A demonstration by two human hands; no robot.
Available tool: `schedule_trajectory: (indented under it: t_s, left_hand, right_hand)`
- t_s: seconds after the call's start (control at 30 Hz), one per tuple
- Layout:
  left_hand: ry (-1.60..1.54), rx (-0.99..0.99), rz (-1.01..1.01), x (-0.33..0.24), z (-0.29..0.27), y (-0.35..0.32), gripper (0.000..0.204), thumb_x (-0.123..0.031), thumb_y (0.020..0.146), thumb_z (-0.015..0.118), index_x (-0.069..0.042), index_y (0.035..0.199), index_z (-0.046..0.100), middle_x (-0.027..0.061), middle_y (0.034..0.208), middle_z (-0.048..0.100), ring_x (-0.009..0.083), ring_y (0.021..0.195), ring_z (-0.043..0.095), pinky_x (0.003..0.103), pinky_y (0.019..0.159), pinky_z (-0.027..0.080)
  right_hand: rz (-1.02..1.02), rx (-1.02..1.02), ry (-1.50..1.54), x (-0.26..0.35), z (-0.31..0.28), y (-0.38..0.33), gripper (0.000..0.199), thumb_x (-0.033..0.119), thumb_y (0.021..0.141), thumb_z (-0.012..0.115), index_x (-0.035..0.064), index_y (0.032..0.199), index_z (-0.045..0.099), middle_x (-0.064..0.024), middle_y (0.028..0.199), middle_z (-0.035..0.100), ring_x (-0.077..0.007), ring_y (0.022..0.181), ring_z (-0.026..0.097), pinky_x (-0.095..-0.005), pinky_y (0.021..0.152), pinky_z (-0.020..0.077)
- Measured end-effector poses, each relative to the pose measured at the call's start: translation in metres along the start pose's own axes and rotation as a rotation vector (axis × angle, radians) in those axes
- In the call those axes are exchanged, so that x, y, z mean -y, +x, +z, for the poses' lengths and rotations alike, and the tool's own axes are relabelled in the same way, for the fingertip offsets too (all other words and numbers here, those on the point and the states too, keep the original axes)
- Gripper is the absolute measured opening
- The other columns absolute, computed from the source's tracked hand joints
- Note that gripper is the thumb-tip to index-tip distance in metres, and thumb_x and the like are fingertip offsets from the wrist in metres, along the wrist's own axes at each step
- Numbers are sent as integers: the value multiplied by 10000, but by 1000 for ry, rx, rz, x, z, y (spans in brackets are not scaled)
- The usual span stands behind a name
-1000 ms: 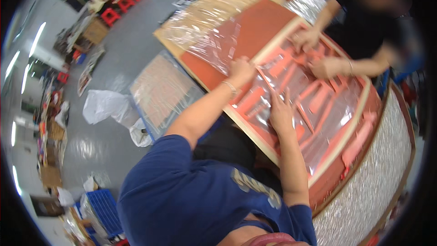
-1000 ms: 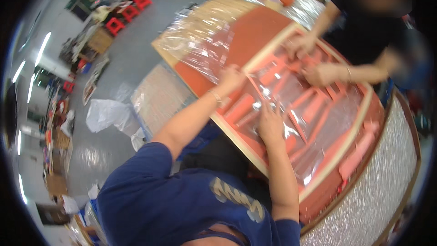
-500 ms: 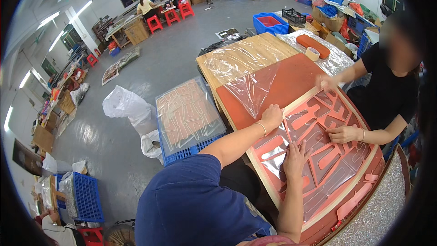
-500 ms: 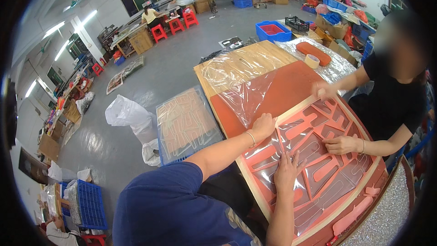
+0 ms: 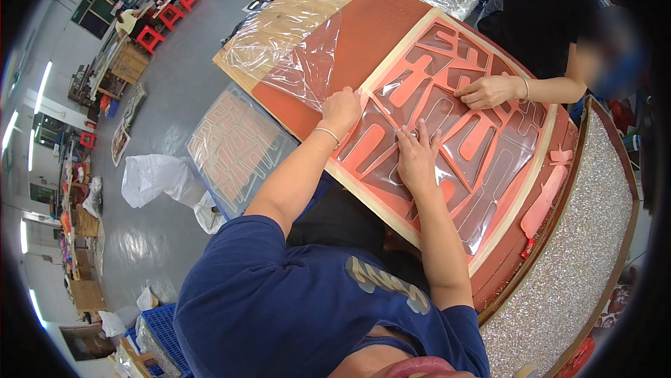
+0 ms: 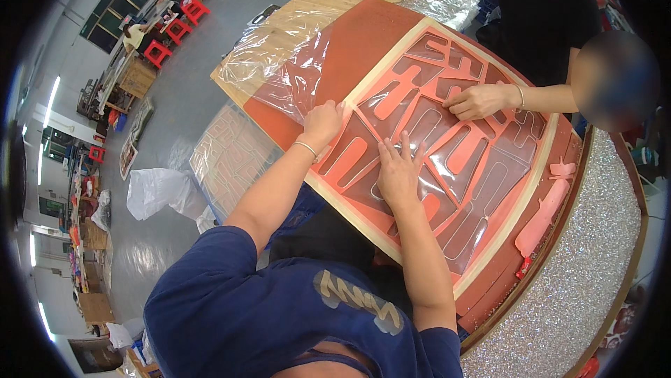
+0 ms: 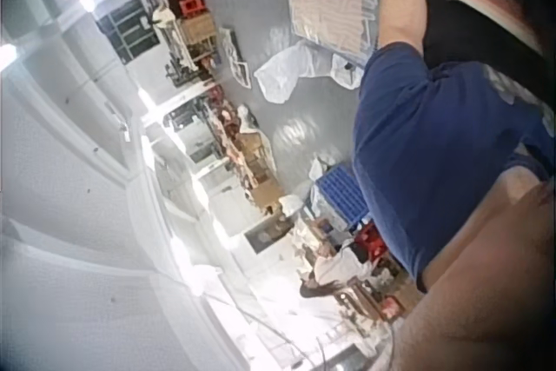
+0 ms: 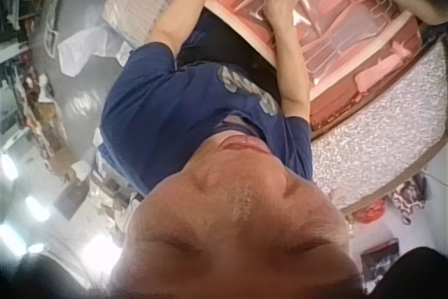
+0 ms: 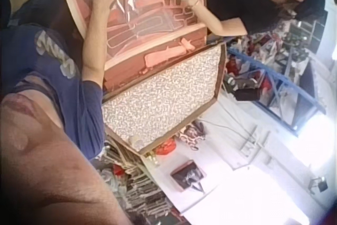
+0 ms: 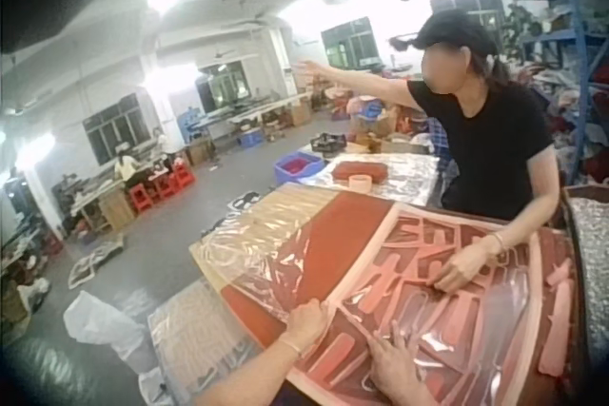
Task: Apply protective plastic film to cut shoe material components and arrange them in a frame.
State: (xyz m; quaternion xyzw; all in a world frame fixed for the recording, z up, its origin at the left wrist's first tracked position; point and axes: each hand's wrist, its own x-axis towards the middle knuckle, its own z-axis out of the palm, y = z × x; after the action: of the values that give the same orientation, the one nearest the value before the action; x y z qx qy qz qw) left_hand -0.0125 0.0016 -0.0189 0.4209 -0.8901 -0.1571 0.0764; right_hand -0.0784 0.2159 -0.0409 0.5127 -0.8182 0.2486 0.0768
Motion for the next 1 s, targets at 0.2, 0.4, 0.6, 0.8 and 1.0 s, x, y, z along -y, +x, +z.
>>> schedule_trajectory:
  t_s: [0.2, 0.4, 0.6, 0.8, 1.0]
  left_hand:
    - [82, -137, 99, 6, 9, -15, 354, -352, 978, 474, -11, 930, 554, 216, 886, 645, 397, 814, 653, 495, 736, 519]
    - [104, -191, 172, 7, 18, -14, 237, -245, 956, 510, -19, 900, 553, 190, 909, 629, 364, 852, 651, 490, 761, 517]
    - [-85, -288, 989, 20, 25, -1, 323, -123, 911, 554, 13, 1202, 592, 203, 1231, 597, 310, 1159, 573, 382, 997, 452]
    - [-27, -286, 971, 21, 37, 1, 437, -247, 928, 569, 23, 1268, 527, 169, 1254, 590, 304, 1155, 569, 374, 993, 453]
    - [-44, -205, 774, 15, 32, -7, 456, -240, 935, 553, 23, 1301, 484, 194, 1223, 555, 337, 1109, 573, 375, 972, 460]
  right_hand:
    - [19, 10, 4, -1, 3, 3, 317, 43, 870, 513, 45, 1173, 610, -89, 1255, 622, -398, 1323, 408, -669, 1097, 158]
    - [37, 46, -5, -3, 4, -1, 379, 29, 842, 498, 53, 1208, 597, -78, 1265, 606, -391, 1325, 408, -683, 1087, 160]
    - [44, 111, 34, 4, -11, 1, 377, 36, 865, 478, 44, 1225, 591, -92, 1289, 587, -384, 1355, 366, -672, 1106, 113]
    - [22, 141, -19, 6, -15, -5, 386, 37, 866, 467, 16, 1232, 590, -111, 1349, 552, -394, 1368, 343, -679, 1106, 102]
    - [9, 183, -33, 2, -14, -9, 435, 25, 852, 466, 21, 1276, 564, -113, 1383, 522, -406, 1376, 323, -688, 1104, 93]
